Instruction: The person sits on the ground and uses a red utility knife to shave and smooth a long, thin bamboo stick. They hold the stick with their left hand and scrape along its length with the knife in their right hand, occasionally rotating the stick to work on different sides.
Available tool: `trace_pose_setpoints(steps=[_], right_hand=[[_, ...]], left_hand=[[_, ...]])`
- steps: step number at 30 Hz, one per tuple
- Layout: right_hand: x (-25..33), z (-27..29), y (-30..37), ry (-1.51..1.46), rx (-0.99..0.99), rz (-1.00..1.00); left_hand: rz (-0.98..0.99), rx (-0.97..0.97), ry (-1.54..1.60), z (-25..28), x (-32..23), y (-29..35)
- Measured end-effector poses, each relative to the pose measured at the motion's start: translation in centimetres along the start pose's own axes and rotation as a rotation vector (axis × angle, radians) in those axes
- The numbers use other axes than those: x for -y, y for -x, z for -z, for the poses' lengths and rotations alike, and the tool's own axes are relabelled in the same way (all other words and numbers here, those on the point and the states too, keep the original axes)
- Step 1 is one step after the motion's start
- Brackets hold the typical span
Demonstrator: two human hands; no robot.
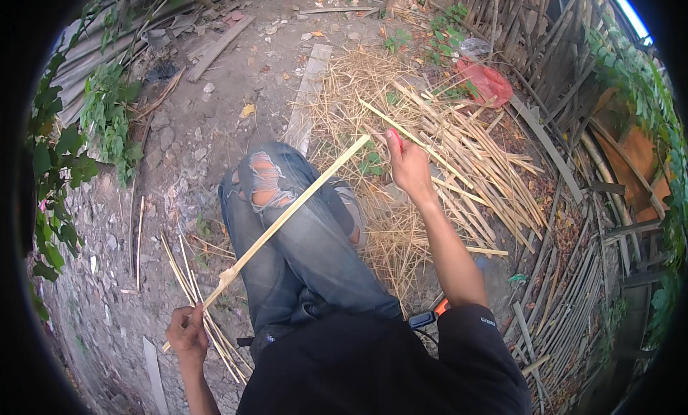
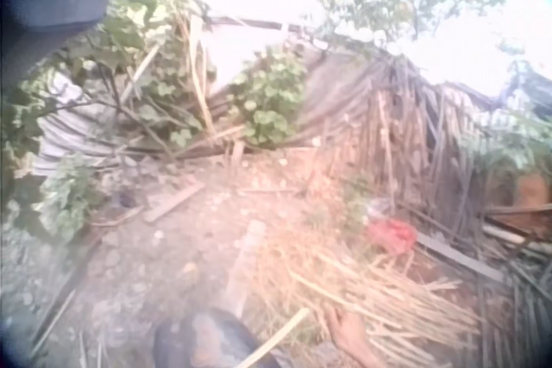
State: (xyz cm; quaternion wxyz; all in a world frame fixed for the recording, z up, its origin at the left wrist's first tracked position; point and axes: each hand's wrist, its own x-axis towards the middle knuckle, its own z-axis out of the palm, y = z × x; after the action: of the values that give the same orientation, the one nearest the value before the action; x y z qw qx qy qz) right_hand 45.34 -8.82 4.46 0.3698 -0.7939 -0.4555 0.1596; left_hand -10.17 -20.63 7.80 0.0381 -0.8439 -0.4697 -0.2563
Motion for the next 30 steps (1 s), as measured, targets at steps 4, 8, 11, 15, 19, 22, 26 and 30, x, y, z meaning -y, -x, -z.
trace_pose_setpoints(steps=[4,8,11,15,19,22,26,30], right_hand=[[5.5,0.7,5.5,0.023,0.184,0.115],[6.5,-2.1,9.4,0.18,0.315,0.304],[6.3,-2.1,8.2,0.221,0.298,0.29],[6.3,-2.4,7.0,0.247,0.197,0.287],[0.5,-1.5,1.0,0.065,0.01,-0.016],[-6.6,2.7,-3.1,0.078,-0.192,-0.095],[-2.4,2.1,0.6,-0.016,-0.115,0.03],[4.3,0.0,5.7,0.006,0.154,0.201]], left_hand=[[0.014,-0.034,0.006,-0.7,-0.7,0.0],[-0.02,-0.056,-0.012,-0.6,-0.4,-0.3],[-0.068,-0.065,0.012,-0.5,-1.0,-0.7],[-0.049,-0.029,0.023,-0.4,-1.1,-1.0],[-0.016,-0.008,-0.001,0.6,0.7,0.0],[0.016,-0.017,0.025,1.1,2.6,1.9],[0.05,-0.036,0.057,0.4,1.7,2.0],[0.013,-0.056,0.033,0.1,1.7,1.3]])
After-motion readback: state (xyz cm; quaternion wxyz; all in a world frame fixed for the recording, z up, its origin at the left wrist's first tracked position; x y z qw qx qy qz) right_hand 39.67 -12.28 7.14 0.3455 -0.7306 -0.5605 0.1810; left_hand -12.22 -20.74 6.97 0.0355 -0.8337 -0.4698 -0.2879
